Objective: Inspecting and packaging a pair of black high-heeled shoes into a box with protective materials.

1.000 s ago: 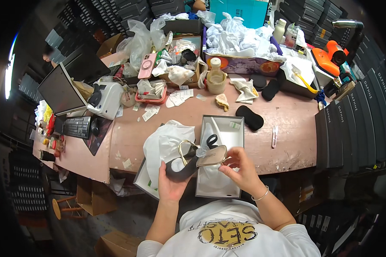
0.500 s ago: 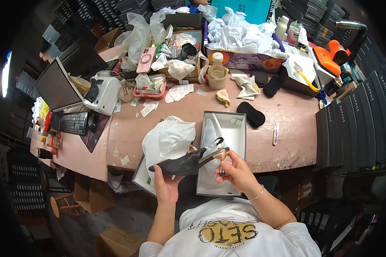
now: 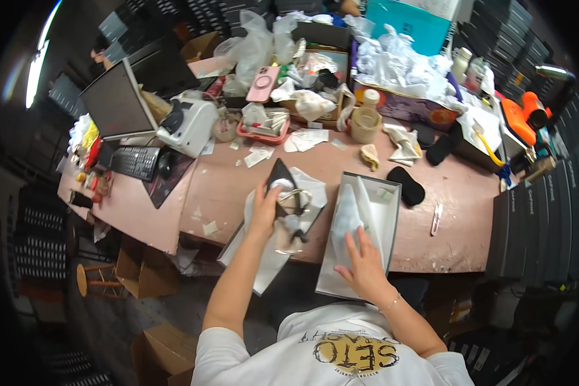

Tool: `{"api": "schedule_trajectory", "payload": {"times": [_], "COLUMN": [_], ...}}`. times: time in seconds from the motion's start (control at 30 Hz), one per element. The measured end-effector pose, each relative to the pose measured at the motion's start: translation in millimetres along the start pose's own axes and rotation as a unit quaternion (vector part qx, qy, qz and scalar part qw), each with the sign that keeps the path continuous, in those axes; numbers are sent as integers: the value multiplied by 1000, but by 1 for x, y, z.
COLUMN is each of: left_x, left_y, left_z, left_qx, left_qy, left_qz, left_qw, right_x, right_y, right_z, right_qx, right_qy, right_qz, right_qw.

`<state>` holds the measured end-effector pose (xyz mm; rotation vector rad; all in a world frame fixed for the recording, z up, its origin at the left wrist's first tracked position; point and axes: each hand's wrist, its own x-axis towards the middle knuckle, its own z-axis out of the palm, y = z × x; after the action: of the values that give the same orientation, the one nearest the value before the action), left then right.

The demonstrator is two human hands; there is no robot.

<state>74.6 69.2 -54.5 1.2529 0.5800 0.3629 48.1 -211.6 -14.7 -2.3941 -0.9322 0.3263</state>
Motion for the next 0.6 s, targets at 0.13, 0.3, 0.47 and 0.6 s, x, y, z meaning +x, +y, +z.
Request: {"api": "schedule_trajectory", "payload": {"times": [0.13, 0.3, 0.47, 0.6], "left_x": [-38, -81, -114, -142], "left_y": [34, 47, 0, 14], "left_z": [38, 61, 60, 95], "left_qx": [-14, -115, -346, -212], "left_qy": [-10, -83, -311, -216], "left_qz": [69, 52, -178, -111], "left_qw": [997, 989, 867, 947], "right_x": [10, 24, 12, -3], "right_y": [-35, -21, 3, 1], "right_z": [-20, -25, -16, 2], "right_qx": [284, 696, 894, 947], "right_qy": [95, 6, -70, -75], "right_qz": [-64, 61, 123, 104], "right_qw": [952, 715, 425, 295]}}
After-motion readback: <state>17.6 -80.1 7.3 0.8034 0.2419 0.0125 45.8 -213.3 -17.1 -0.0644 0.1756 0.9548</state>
